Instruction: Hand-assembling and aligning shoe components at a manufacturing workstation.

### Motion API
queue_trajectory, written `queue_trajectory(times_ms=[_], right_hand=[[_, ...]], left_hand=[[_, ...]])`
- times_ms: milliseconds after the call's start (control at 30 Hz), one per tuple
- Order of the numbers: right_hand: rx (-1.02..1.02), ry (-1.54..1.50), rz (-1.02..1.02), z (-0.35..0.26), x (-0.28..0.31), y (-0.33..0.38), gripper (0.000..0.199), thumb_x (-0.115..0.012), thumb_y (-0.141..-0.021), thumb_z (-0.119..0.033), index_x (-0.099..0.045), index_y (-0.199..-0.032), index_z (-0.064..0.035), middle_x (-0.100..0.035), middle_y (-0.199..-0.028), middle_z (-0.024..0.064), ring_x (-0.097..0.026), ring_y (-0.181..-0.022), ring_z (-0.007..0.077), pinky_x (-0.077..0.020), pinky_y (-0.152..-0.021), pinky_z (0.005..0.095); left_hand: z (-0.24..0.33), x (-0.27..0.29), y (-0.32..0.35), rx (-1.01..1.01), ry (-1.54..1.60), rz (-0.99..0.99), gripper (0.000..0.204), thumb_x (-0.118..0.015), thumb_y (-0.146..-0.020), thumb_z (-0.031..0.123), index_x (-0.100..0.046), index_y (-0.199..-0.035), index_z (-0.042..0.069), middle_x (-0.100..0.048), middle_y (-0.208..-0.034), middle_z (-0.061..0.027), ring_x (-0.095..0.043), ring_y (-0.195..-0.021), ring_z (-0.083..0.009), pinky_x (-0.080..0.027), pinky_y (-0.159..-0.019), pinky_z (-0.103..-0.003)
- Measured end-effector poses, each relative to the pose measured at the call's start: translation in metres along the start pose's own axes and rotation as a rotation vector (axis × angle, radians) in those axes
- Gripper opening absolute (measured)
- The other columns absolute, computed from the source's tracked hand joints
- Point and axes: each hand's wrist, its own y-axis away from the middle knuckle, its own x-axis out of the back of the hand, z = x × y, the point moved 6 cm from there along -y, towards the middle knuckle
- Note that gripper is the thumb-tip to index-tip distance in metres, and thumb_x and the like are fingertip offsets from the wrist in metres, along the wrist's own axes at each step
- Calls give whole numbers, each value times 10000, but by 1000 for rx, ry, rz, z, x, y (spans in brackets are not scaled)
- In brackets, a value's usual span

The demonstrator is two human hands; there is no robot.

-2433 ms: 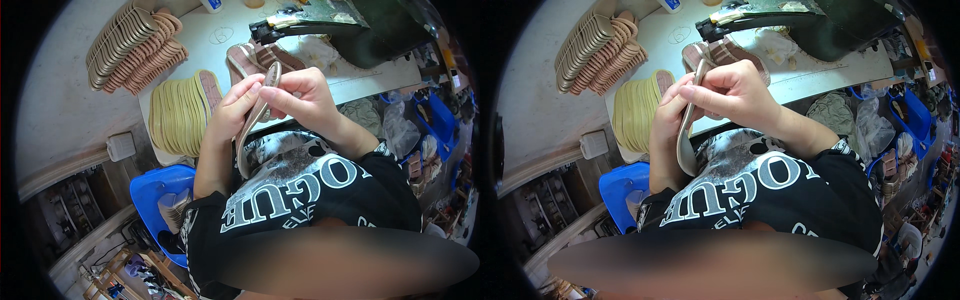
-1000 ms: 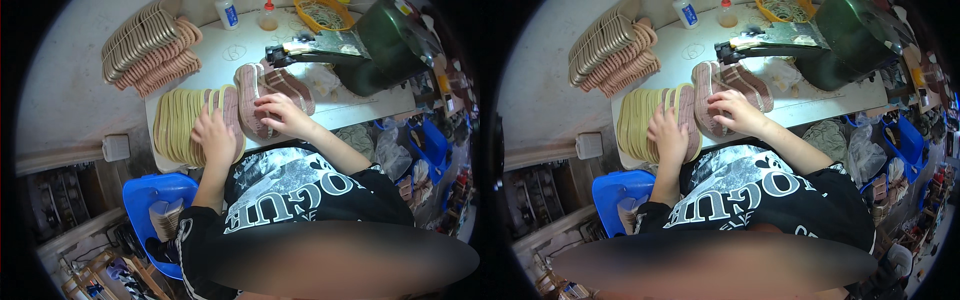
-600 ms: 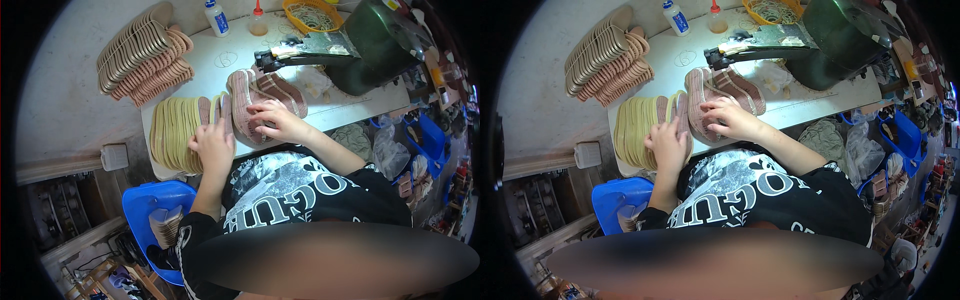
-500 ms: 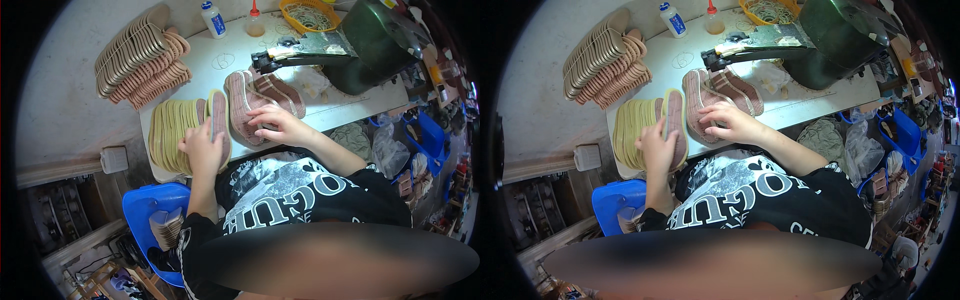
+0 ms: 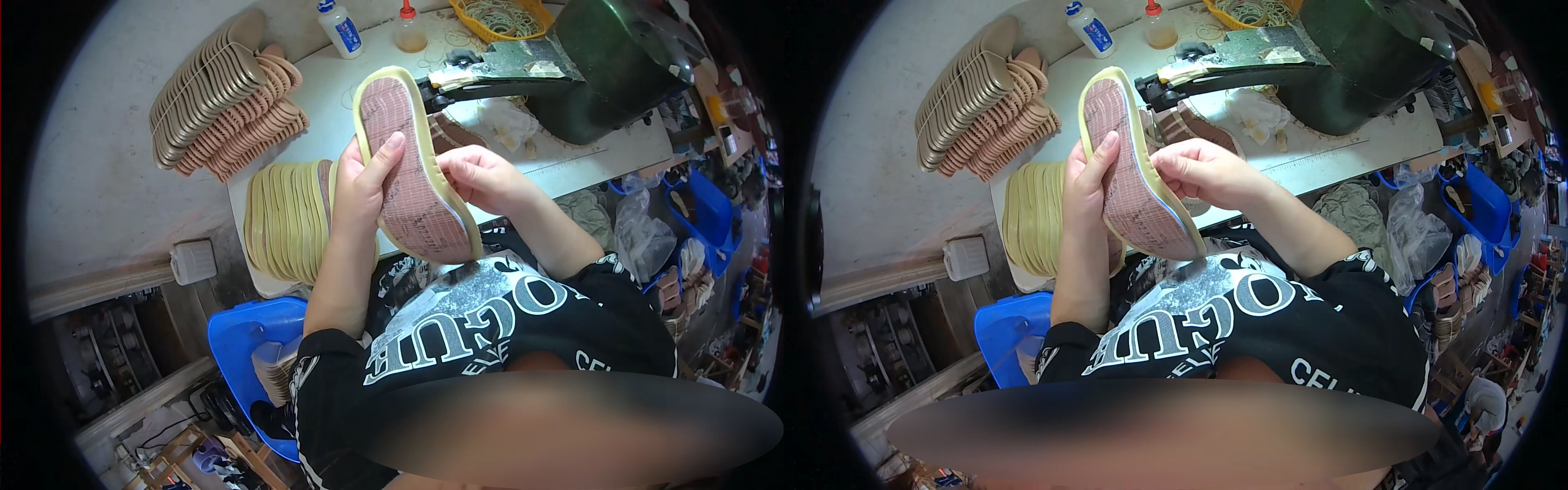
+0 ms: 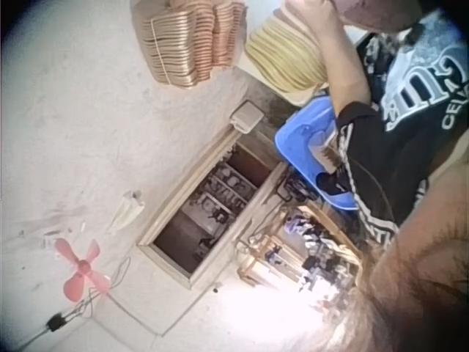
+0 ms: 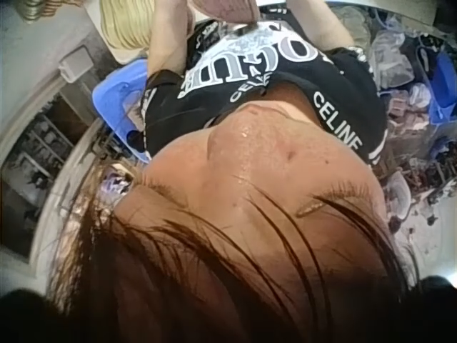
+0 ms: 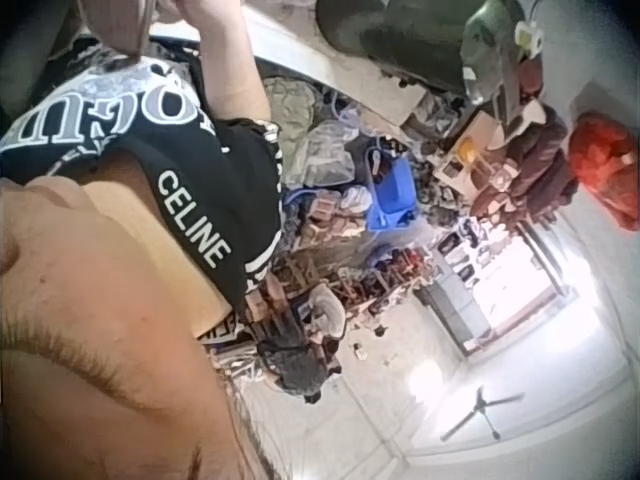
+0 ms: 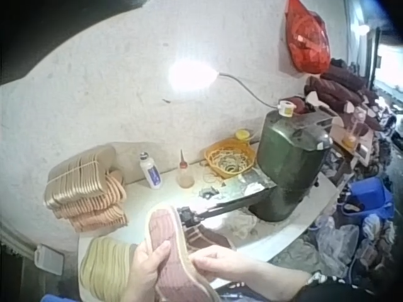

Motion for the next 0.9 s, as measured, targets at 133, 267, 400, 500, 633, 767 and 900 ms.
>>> queue_trajectory(times_ms=[133, 267, 400, 500, 633, 767, 900], right_hand=[[-56, -143, -175, 9, 20, -9, 326, -638, -890, -310, -606, -1004, -6, -590, -832, -8, -515, -694, 43, -433, -624, 178], [-154, -91, -176, -6, 29, -6, 257, -660, -877, -263, -639, -890, -7, -600, -748, -2, -524, -637, 43, -434, -566, 181], [-146, 336, 4, -42, 29, -9, 259, -672, -858, -253, -694, -839, 4, -628, -708, 5, -542, -612, 47, -444, -549, 211], [-90, 591, 78, -41, 38, -11, 290, -667, -860, -280, -698, -853, 8, -620, -711, -13, -525, -654, 37, -446, -615, 218], [52, 468, 168, -46, 41, -12, 236, -645, -880, -218, -681, -892, 16, -644, -781, -1, -565, -735, 47, -472, -688, 233], [83, 229, 183, -39, 50, -3, 236, -606, -908, -160, -636, -1052, 26, -661, -933, 22, -585, -840, 58, -473, -785, 236], [103, 114, 300, -44, 57, 12, 273, -613, -903, -161, -614, -1074, 52, -660, -971, 57, -596, -838, 73, -490, -786, 239]], left_hand=[[-9, -24, -10, 39, 39, -129, 295, -640, -874, 146, -553, -1111, -8, -639, -987, -53, -594, -835, -89, -472, -763, -227], [-4, -33, -19, -42, -79, -120, 303, -653, -869, 160, -550, -1095, -14, -637, -986, -61, -590, -845, -105, -470, -771, -243], [10, -39, -35, -195, -426, -21, 362, -698, -835, 182, -543, -1080, -35, -636, -966, -87, -606, -863, -147, -490, -773, -281], [9, -42, -37, -212, -287, 33, 361, -726, -801, 160, -549, -1040, -46, -641, -931, -98, -611, -843, -149, -489, -773, -272], [5, -46, -59, -95, -267, 39, 367, -746, -772, 129, -554, -1031, -46, -637, -939, -105, -613, -827, -145, -492, -757, -266], [7, -33, -96, -127, -153, 114, 325, -729, -782, 143, -598, -999, -60, -630, -918, -94, -615, -792, -164, -501, -721, -280], [-15, -16, -130, -182, -599, 122, 427, -758, -713, 312, -674, -897, -64, -593, -989, -174, -616, -848, -237, -498, -764, -351]])
